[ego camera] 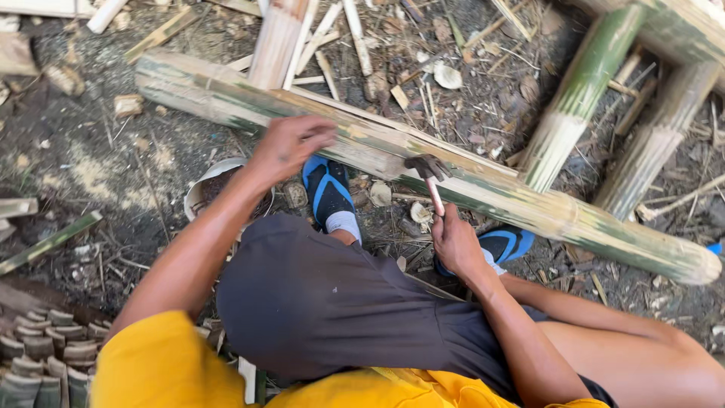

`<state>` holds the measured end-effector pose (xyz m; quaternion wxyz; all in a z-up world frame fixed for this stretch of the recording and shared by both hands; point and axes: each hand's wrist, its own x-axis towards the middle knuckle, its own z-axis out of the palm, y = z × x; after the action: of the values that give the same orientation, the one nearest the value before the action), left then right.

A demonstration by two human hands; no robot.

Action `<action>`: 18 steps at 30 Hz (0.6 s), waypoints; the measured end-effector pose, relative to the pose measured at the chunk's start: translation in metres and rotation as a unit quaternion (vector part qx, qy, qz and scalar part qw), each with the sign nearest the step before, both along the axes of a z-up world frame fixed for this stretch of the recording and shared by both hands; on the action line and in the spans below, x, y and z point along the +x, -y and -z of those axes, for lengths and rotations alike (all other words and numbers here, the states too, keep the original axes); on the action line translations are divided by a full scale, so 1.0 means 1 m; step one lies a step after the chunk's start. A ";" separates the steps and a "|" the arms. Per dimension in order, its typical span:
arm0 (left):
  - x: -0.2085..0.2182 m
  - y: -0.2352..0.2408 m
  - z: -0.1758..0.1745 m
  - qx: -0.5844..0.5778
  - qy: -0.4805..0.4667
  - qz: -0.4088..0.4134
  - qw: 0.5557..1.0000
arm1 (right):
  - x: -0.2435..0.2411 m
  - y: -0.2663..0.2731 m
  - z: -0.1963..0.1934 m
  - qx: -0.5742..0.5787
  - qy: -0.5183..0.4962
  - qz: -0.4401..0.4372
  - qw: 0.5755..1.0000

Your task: The person is assembling a bamboo structure by hammering nails into bamboo poles. They use a hand saw to cut bamboo strips to size and a hammer to secure them to the frame. The person works on the ground, surrounded by bamboo debris and tools.

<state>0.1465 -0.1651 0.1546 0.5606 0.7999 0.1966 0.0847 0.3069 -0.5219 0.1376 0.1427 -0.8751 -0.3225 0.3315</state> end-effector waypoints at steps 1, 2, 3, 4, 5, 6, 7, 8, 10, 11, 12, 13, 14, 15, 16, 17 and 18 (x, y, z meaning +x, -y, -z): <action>0.024 0.008 0.014 -0.009 0.021 0.036 0.999 | -0.001 -0.001 -0.003 0.003 -0.005 0.002 1.000; 0.046 0.017 0.030 -0.018 0.043 0.069 0.997 | 0.000 -0.003 -0.006 0.005 -0.008 0.001 1.000; 0.067 0.025 0.046 0.040 0.079 0.108 0.990 | -0.001 -0.004 -0.008 0.007 -0.011 0.005 1.000; 0.080 0.032 0.062 0.098 0.112 0.142 0.979 | -0.002 -0.006 -0.010 0.008 -0.015 0.007 1.000; 0.089 0.038 0.077 0.096 0.113 0.152 0.977 | -0.003 -0.006 -0.012 0.009 -0.020 0.008 1.000; 0.094 0.041 0.090 0.097 0.114 0.161 0.976 | -0.003 -0.008 -0.014 0.013 -0.028 0.014 0.999; 0.098 0.041 0.101 0.098 0.115 0.169 0.974 | -0.004 -0.009 -0.015 0.017 -0.036 0.020 0.999; 0.099 0.041 0.111 0.107 0.106 0.178 0.972 | -0.004 -0.009 -0.017 0.020 -0.045 0.025 0.998; 0.099 0.041 0.125 0.122 0.088 0.199 0.968 | -0.005 -0.013 -0.019 0.042 -0.029 0.026 0.998; 0.097 0.042 0.128 0.079 0.086 0.198 0.973 | -0.005 -0.014 -0.021 0.052 -0.021 0.027 0.998; 0.097 0.038 0.128 0.041 0.085 0.194 0.976 | -0.004 -0.017 -0.023 0.051 -0.022 0.028 0.998; 0.097 0.036 0.127 0.003 0.083 0.190 0.978 | -0.004 -0.019 -0.025 0.050 -0.023 0.030 0.998; 0.096 0.036 0.125 0.011 0.077 0.190 0.979 | -0.006 -0.020 -0.026 0.048 -0.026 0.035 0.998; 0.096 0.036 0.122 0.019 0.072 0.190 0.979 | -0.006 -0.021 -0.027 0.062 -0.022 0.026 0.997; 0.097 0.036 0.120 0.027 0.066 0.193 0.979 | -0.006 -0.023 -0.026 0.076 -0.016 0.021 0.997; 0.097 0.035 0.117 0.030 0.064 0.194 0.978 | -0.006 -0.024 -0.025 0.090 -0.011 0.015 0.996; 0.096 0.035 0.114 0.034 0.063 0.193 0.979 | -0.005 -0.025 -0.023 0.086 -0.012 0.015 0.996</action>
<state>0.2430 -0.2001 0.0403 0.5504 0.8343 -0.0003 0.0317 0.3015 -0.4964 0.1609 0.2264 -0.8600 -0.3351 0.3112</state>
